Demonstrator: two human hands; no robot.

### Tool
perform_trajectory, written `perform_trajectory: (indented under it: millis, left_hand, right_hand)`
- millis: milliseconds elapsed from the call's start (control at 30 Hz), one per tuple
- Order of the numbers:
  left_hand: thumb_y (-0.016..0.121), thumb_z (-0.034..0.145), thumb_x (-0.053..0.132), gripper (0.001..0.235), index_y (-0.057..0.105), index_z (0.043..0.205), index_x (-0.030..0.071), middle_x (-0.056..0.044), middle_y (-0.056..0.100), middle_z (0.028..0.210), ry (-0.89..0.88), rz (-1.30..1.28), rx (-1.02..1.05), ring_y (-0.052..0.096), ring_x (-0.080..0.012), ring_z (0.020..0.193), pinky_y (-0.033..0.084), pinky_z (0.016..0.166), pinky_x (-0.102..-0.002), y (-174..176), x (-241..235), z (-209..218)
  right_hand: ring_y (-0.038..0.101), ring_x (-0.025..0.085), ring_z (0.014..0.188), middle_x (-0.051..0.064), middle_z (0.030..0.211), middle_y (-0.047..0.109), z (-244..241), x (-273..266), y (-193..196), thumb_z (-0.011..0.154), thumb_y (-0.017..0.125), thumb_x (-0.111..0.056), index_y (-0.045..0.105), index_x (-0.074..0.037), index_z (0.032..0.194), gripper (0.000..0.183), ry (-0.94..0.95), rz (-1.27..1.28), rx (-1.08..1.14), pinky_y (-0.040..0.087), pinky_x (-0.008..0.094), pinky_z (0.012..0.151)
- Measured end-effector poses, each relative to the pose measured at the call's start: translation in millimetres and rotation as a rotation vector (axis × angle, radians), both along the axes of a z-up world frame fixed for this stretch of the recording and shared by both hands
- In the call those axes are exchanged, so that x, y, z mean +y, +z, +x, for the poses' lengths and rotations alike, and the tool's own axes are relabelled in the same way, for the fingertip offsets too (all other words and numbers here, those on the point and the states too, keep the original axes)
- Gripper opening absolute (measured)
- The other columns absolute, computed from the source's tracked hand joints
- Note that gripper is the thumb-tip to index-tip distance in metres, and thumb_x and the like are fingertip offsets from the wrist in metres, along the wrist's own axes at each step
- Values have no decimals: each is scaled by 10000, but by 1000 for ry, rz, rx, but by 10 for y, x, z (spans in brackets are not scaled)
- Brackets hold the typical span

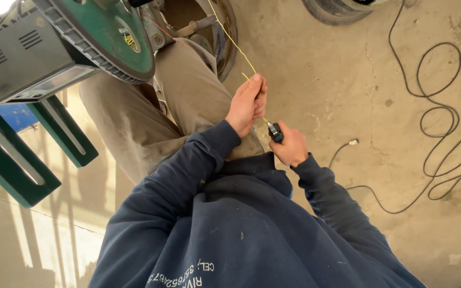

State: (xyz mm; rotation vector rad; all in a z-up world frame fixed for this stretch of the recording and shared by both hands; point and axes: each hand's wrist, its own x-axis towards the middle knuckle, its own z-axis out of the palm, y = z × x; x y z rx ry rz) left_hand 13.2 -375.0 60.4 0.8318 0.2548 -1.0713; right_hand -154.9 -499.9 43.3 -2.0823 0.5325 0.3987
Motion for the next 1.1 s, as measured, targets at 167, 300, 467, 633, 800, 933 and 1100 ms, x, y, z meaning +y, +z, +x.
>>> perform_trajectory:
  millis: [167,300,467,633,800,933,1100]
  left_hand:
    - [461,1099,436,354,493,941,121,60,349,640,118,-11,-105,274,-56,520,236,463,-249,-42,233,94]
    - [456,1125,407,366,554,955,97,61,409,687,-150,57,-374,346,-47,587,289,531,-236,-26,455,-35]
    - [441,1140,359,370,654,1087,61,66,441,708,-313,30,-511,380,-43,634,337,581,-225,146,461,-89]
    - [427,1139,313,376,656,1292,57,78,599,923,-345,-13,-559,407,-52,682,402,644,-224,179,456,-83]
    - [435,1144,303,358,672,1232,50,85,532,828,-344,33,-531,386,-51,647,375,607,-227,99,511,-113]
    - [479,1160,281,327,698,1180,40,18,455,727,-478,17,-606,396,-96,648,360,617,-267,437,647,-173]
    - [515,1110,298,269,679,1238,127,-104,706,889,-689,401,-1139,648,-244,789,512,735,-386,1436,959,-112]
  right_hand:
    - [649,444,840,188,828,695,-24,-331,-408,736,718,-165,658,-96,1011,290,196,-157,44,495,518,690]
    - [703,269,810,104,903,738,415,-617,-218,758,663,-43,672,-88,1107,352,277,187,-17,547,388,718]
    - [608,169,746,42,857,660,1127,-640,310,727,637,11,632,-72,1225,504,451,430,-42,521,320,700]
    - [488,97,659,-5,740,564,1352,-584,497,727,622,20,637,-124,1282,573,453,571,137,460,280,614]
    - [502,102,643,21,713,592,1224,-544,319,850,632,-11,662,-36,983,139,386,494,40,436,288,598]
    - [555,70,689,9,806,605,1173,-756,-250,813,601,-18,647,-42,1007,200,-48,578,-60,469,270,613]
    - [622,279,856,124,1004,696,1251,-929,-283,814,627,-67,644,-70,1206,392,148,134,-78,514,406,722]
